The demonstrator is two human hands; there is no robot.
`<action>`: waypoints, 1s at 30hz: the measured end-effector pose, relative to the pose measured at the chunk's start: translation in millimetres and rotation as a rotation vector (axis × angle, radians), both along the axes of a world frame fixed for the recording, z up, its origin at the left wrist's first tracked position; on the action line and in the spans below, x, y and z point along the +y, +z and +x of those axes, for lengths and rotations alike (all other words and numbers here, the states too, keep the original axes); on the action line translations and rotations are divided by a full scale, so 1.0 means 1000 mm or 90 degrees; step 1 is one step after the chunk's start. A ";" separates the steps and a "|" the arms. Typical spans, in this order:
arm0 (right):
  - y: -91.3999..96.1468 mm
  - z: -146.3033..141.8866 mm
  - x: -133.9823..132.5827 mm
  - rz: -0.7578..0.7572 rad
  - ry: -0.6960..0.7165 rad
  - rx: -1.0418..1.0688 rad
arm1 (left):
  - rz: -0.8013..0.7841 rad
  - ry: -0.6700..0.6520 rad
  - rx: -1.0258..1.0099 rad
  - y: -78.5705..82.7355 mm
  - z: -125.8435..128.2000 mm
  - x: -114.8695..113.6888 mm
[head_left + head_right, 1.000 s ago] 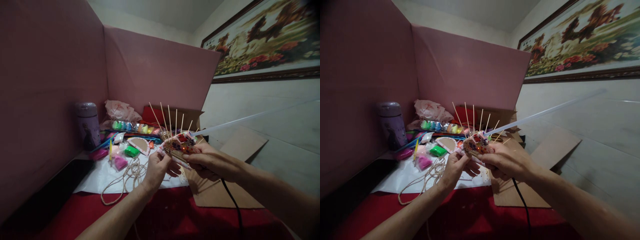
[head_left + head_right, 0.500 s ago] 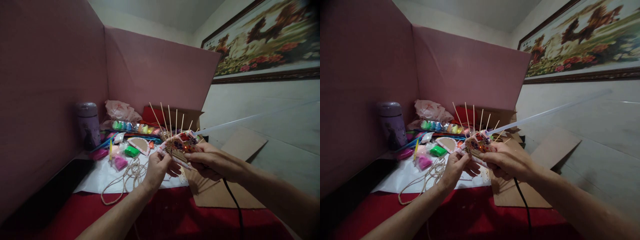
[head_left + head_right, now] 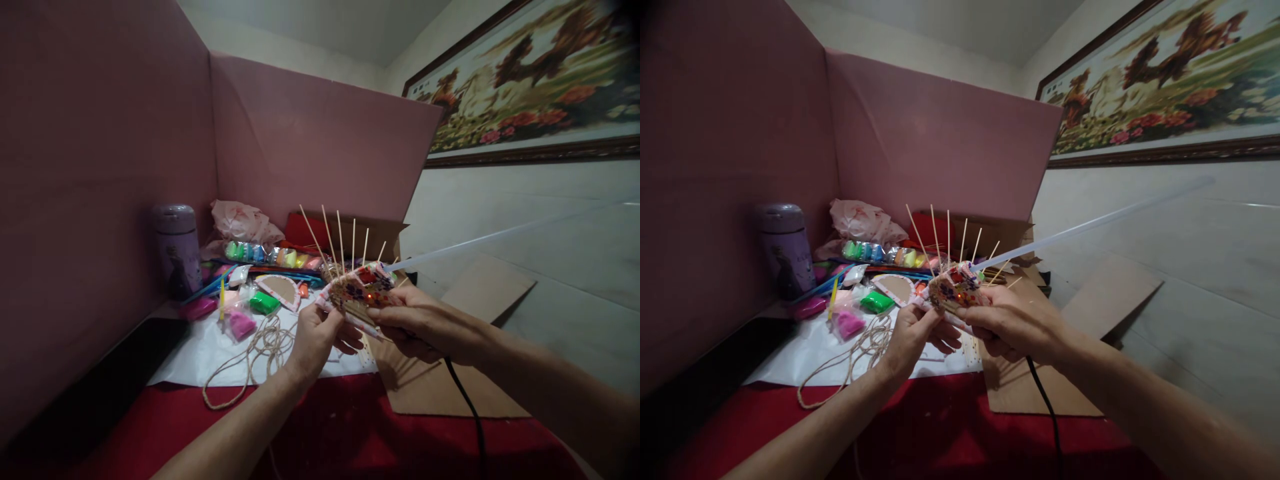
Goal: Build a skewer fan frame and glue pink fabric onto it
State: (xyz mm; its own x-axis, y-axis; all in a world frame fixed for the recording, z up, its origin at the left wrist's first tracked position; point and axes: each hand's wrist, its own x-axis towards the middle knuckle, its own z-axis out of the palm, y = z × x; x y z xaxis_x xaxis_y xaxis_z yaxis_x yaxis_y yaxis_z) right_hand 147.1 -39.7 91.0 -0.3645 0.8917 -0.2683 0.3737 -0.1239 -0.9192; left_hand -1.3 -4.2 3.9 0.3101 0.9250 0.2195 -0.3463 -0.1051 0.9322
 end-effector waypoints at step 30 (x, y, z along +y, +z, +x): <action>-0.011 0.018 0.006 0.030 -0.025 0.117 | -0.071 0.022 -0.083 -0.006 -0.001 0.009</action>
